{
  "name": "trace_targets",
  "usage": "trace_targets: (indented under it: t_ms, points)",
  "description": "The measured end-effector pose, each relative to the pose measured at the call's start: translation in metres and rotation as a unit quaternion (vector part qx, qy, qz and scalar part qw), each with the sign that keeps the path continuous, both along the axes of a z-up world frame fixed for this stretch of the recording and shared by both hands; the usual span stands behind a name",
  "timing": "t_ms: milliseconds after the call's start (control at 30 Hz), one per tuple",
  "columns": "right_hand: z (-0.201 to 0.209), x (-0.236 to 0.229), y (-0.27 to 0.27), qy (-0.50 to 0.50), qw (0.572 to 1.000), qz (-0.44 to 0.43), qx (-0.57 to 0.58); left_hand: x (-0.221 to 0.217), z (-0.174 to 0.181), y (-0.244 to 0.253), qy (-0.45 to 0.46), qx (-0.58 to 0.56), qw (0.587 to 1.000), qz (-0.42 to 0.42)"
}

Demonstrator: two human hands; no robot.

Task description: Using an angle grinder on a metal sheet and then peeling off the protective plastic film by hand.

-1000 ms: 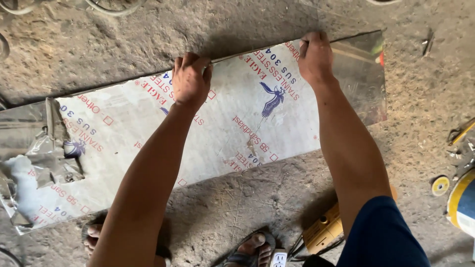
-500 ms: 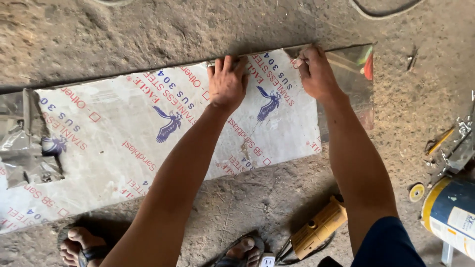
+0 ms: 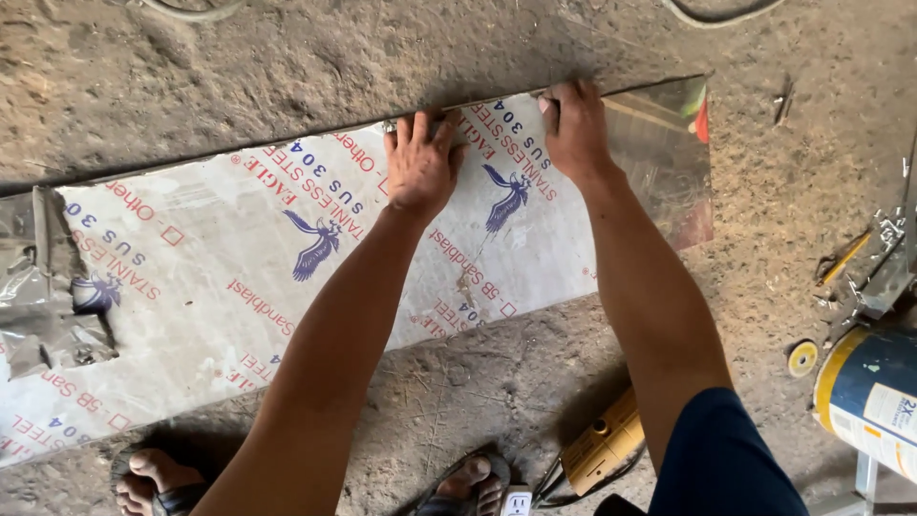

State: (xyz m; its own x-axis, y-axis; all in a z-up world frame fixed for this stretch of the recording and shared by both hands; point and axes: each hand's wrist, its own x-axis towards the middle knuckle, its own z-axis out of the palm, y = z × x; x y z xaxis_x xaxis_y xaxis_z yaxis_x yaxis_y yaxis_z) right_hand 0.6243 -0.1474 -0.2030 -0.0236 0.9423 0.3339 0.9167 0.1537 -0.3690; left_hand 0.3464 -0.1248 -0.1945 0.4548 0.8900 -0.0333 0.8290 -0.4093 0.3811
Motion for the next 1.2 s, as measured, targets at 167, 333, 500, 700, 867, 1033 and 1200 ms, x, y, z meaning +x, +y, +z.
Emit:
trace_targets:
  t_ms: [167,333,500,700,867,1033,1200]
  points:
    - [0.024,0.01,-0.009,0.026,0.987,0.112,-0.115,-0.002,-0.009,-0.001,-0.003,0.038,0.999,0.001]
    - [0.035,0.002,-0.012,0.028,0.989,0.098,-0.109,-0.003,-0.006,-0.004,-0.014,0.06,0.998,-0.005]
    - [0.033,-0.023,0.002,0.039,0.997,0.066,-0.024,-0.003,0.01,-0.007,0.015,0.027,1.0,-0.003]
    - [-0.021,-0.028,0.012,0.013,0.998,-0.053,-0.013,0.009,0.003,0.003,-0.017,0.056,0.997,0.059]
    - [0.01,-0.027,0.004,0.04,0.991,0.013,-0.127,0.026,-0.02,0.019,-0.05,0.11,0.989,0.082]
    - [0.037,-0.036,-0.004,0.048,0.983,0.059,-0.168,0.027,-0.02,0.028,-0.067,0.144,0.986,0.042]
    - [0.046,-0.053,0.001,0.056,0.988,0.03,-0.139,0.028,-0.009,0.029,-0.095,0.158,0.983,0.008]
